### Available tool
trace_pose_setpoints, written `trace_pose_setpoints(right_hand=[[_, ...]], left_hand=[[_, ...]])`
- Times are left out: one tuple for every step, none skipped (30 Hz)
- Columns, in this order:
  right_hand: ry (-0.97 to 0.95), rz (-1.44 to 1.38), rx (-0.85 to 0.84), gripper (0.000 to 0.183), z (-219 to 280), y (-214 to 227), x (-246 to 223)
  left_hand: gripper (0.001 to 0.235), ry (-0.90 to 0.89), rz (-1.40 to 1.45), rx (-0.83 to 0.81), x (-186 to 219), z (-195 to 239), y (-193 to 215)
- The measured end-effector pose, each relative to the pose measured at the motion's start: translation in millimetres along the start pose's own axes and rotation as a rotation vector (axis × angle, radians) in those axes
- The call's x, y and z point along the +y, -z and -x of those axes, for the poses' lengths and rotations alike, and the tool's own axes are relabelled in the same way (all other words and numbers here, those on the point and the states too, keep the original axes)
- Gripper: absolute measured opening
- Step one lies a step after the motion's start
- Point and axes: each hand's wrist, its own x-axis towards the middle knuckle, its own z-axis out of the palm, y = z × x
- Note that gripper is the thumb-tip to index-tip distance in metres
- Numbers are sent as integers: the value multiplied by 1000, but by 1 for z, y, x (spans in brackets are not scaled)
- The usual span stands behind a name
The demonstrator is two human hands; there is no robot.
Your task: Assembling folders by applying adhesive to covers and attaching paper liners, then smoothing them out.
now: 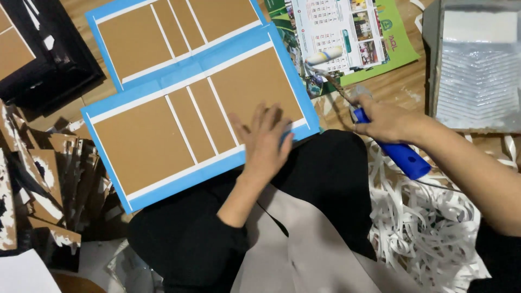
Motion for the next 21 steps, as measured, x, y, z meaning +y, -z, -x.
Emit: trace_pose_setpoints(right_hand=[[0,-1,4,60,-1,-3,4],[-32,18,10,62,-2,-6,8],[-61,40,8,64,-3,-11,12],[-59,41,5,64,2,-7,2],[-52,30,41,61,5,-3,-8],[-45,19,76,58,9,1,-19],[-42,22,76,58,-3,0,-16],[-9,7,117,60,-16,0,-14],[21,-6,162,63,-29,1,-11],[23,-2,164,63,-33,1,-11],[15,0,180,63,-37,1,-10],[6,3,197,62,-42,0,-10],[9,5,192,62,-35,0,-11],[5,29,132,62,-28,0,-12],[-3,51,76,62,-21,0,-12],[-3,52,75,62,-18,-2,-10],[-74,70,0,57,-13,-5,-7],[-145,87,-76,55,-9,-7,-3],[-147,85,-78,55,-9,-7,-2],[-147,83,-73,58,-8,-8,-1],[-145,80,-64,60,-9,-7,0]], left_hand=[[27,-3,-1,3,-17,11,-8],[29,48,-37,108,-33,22,-17],[32,106,-74,208,-50,35,-25],[32,110,-76,207,-54,38,-28],[38,133,-87,269,-60,40,-32],[44,156,-97,332,-65,42,-35],[44,159,-99,334,-70,42,-39],[46,161,-119,335,-74,42,-44],[48,161,-136,339,-79,40,-49],[48,164,-135,344,-78,39,-49],[49,182,-133,332,-77,39,-50],[50,201,-130,321,-77,38,-51],[50,206,-132,319,-78,38,-52],[51,219,-140,343,-78,38,-54],[51,227,-146,369,-79,35,-56],[51,227,-146,368,-78,36,-54],[53,227,-236,360,-76,36,-52],[54,227,-326,352,-73,36,-51],[54,225,-326,349,-74,34,-52],[55,234,-319,341,-74,34,-52],[56,242,-314,336,-75,31,-52]])
